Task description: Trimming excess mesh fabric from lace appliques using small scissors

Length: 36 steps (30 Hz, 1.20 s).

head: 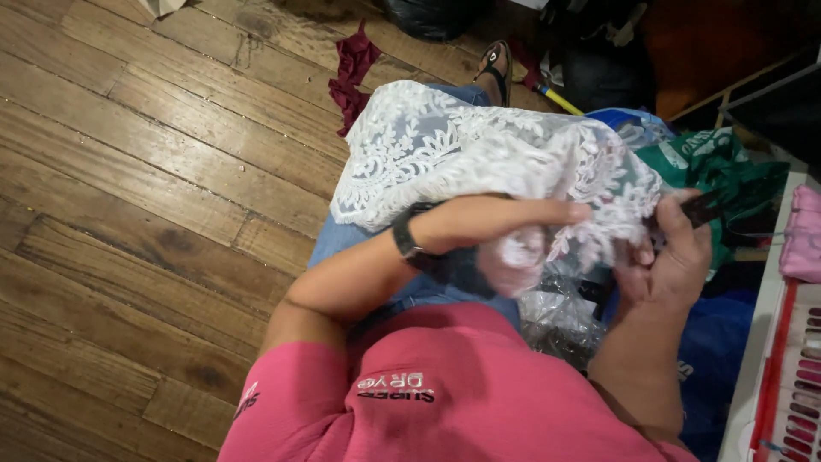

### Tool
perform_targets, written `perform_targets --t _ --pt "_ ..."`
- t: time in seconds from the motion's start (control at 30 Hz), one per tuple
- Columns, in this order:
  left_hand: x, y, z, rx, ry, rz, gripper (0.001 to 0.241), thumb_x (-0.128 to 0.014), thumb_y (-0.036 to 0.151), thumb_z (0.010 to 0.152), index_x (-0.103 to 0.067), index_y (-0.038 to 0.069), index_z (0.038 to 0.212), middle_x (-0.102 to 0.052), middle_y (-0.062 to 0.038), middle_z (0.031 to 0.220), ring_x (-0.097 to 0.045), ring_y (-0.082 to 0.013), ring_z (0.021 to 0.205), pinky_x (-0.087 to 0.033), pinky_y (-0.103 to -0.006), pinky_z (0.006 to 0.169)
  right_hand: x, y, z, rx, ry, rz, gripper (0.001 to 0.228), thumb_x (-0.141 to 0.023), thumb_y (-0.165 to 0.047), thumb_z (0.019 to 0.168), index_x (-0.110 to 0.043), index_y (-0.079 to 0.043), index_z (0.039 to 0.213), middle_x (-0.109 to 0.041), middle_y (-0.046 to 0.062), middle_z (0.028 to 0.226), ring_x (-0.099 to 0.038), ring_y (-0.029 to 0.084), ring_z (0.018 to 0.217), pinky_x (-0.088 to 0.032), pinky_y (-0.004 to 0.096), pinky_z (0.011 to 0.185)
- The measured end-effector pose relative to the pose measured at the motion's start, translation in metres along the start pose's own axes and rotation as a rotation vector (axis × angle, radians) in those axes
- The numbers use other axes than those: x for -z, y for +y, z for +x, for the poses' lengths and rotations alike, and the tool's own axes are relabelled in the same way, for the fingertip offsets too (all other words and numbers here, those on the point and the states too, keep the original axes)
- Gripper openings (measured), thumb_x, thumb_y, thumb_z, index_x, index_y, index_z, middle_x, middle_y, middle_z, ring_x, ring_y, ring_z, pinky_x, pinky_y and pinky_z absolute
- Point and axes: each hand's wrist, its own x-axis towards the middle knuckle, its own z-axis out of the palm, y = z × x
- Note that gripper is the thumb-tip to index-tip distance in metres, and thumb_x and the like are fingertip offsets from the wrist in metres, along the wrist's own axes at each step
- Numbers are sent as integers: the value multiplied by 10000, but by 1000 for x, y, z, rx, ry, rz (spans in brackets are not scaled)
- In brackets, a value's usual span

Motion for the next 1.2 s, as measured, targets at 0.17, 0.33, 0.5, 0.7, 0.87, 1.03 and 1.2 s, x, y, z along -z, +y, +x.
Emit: perform_targets --t 0.17,0.33,0.5,0.7,0.87,1.03,1.2 --pt "23 -112 4 -413 -394 -890 583 -671 275 1001 -486 -102 1405 -579 -422 1326 -636 -466 1238 -505 -483 1108 -10 11 -5 -154 223 -46 172 -765 -124 926 -622 -204 980 -536 -40 654 -352 49 348 -233 190 306" --pt "30 -117 -18 -426 -253 -1016 680 -654 372 954 -477 -71 1440 -582 -372 1352 -639 -446 1219 -514 -490 1087 -64 32 -26 -279 12 -30 171 -701 -19 896 -606 -155 935 -580 65 706 -306 36 347 -233 169 363" --pt "27 -118 -41 -457 -50 -1179 808 -632 497 894 -465 -30 1484 -586 -308 1384 -644 -420 1196 -525 -498 1059 -86 63 -22 -399 -82 -76 174 -726 -89 908 -576 -103 995 -732 268 846 -347 81 302 -276 200 340" --pt "59 -130 -84 -485 259 -1384 982 -604 663 814 -449 24 1543 -592 -223 1427 -650 -385 1164 -540 -509 1023 -95 48 -2 -310 -144 -33 71 -685 -53 948 -618 -60 925 -692 223 788 -369 86 375 -287 227 419" --pt "80 -143 -127 -363 1634 820 324 -753 186 1076 -598 71 1336 -751 -117 1170 -634 -171 763 -460 -297 589 -106 54 -7 -350 -275 62 60 -698 -36 980 -665 -85 972 -681 213 782 -350 103 399 -276 217 433" --pt "-31 -91 -79 -530 1076 179 204 -699 262 930 -705 68 992 -734 -79 987 -712 -214 878 -565 -333 773 -113 53 -15 -338 -238 4 86 -712 -37 973 -644 -89 971 -665 225 755 -370 121 381 -268 218 403" --pt "-46 -135 4 -368 276 -1134 570 -728 351 992 -504 27 1404 -704 -185 1239 -720 -266 1127 -621 -381 927 -85 63 -16 -151 -206 -112 138 -707 -59 1008 -588 -88 1071 -652 349 780 -518 165 339 -460 247 318"
